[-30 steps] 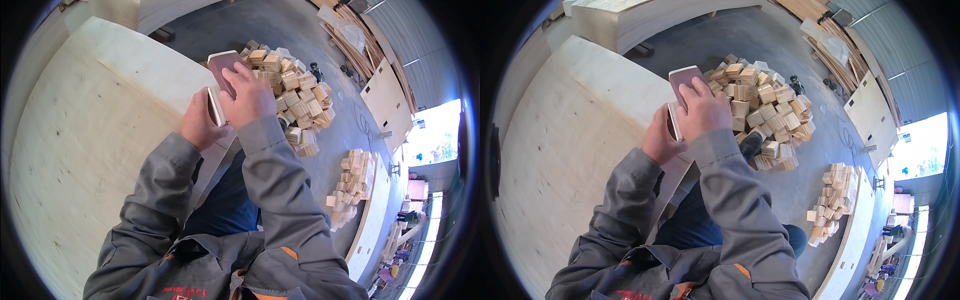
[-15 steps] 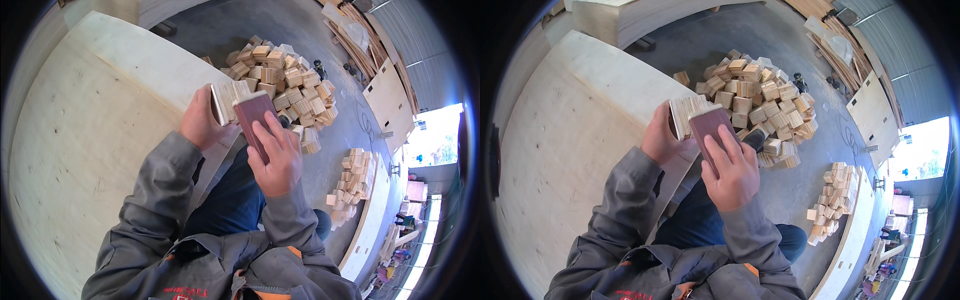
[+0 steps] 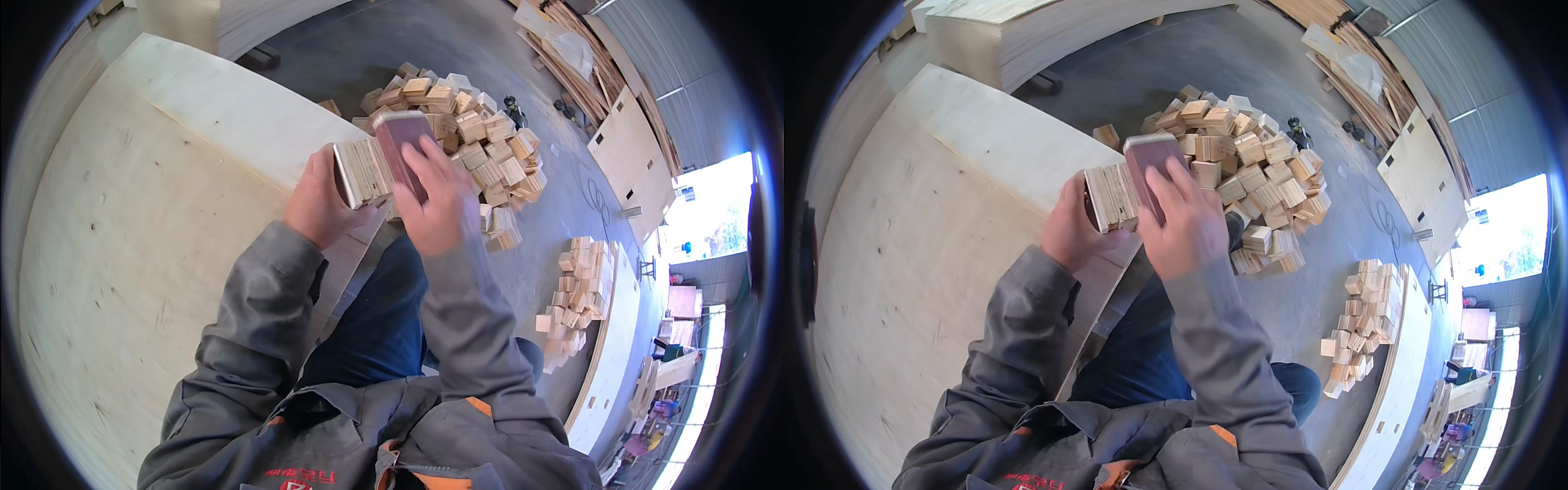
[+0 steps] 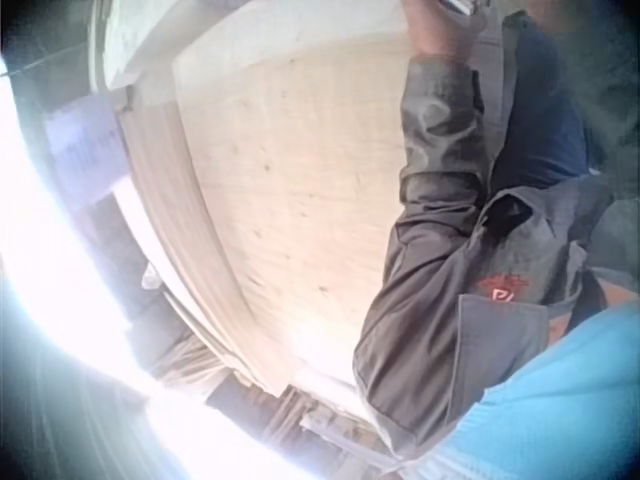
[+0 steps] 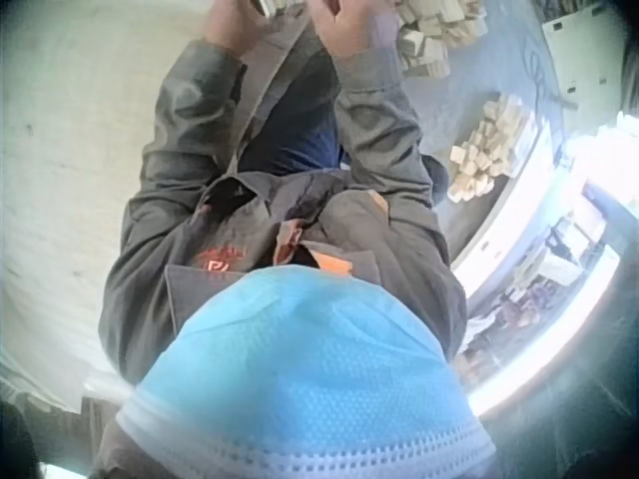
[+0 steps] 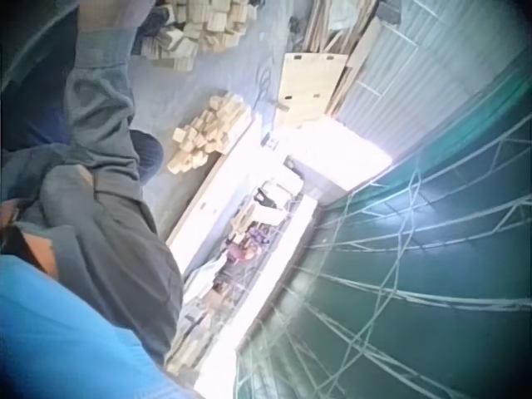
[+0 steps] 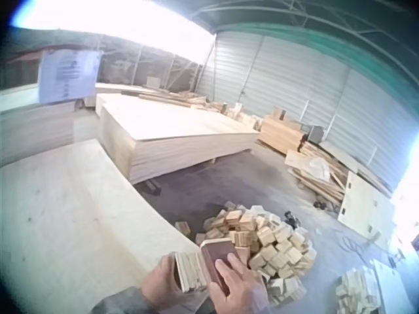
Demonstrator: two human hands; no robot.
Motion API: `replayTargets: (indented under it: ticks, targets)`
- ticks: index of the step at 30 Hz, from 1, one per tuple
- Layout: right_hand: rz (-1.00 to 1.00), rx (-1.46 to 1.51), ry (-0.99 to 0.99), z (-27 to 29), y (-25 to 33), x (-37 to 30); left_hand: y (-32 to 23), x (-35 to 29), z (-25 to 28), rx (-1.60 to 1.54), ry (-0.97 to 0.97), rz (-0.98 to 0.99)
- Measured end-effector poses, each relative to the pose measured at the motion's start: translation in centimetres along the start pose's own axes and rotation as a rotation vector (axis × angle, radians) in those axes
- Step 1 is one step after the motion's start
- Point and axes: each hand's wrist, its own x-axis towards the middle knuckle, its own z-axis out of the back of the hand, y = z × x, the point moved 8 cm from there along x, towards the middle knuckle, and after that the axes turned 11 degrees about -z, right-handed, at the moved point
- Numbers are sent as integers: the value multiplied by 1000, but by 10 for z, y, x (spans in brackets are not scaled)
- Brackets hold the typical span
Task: The person sits on the floor and sands small wooden blocks one at a time using a sanding block. They repeatedly pick up blocks from a pile, sand multiple faces, and place the finished blocks into a separate pile.
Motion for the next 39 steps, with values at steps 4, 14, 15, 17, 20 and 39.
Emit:
replayTargets:
  ticks: [4, 14, 15, 17, 20, 39]
  targets:
    - [-3, -13, 29, 30, 11, -60, -3, -5, 6, 81, -28, -28]
    - [43, -57, 12, -18, 8, 30, -3, 1, 2, 24, -1, 27]
    - [30, -60, 25, -24, 10, 39, 0, 0, 2, 15, -3, 35]
    - [2, -70, 48, -29, 11, 49, 1, 2, 1, 20, 4, 27]
    - [43, -19, 20, -19, 15, 23, 1, 2, 3, 16, -1, 4]
    - [84, -63, 59, -38, 39, 45, -3, 1, 5, -19, 18, 14]
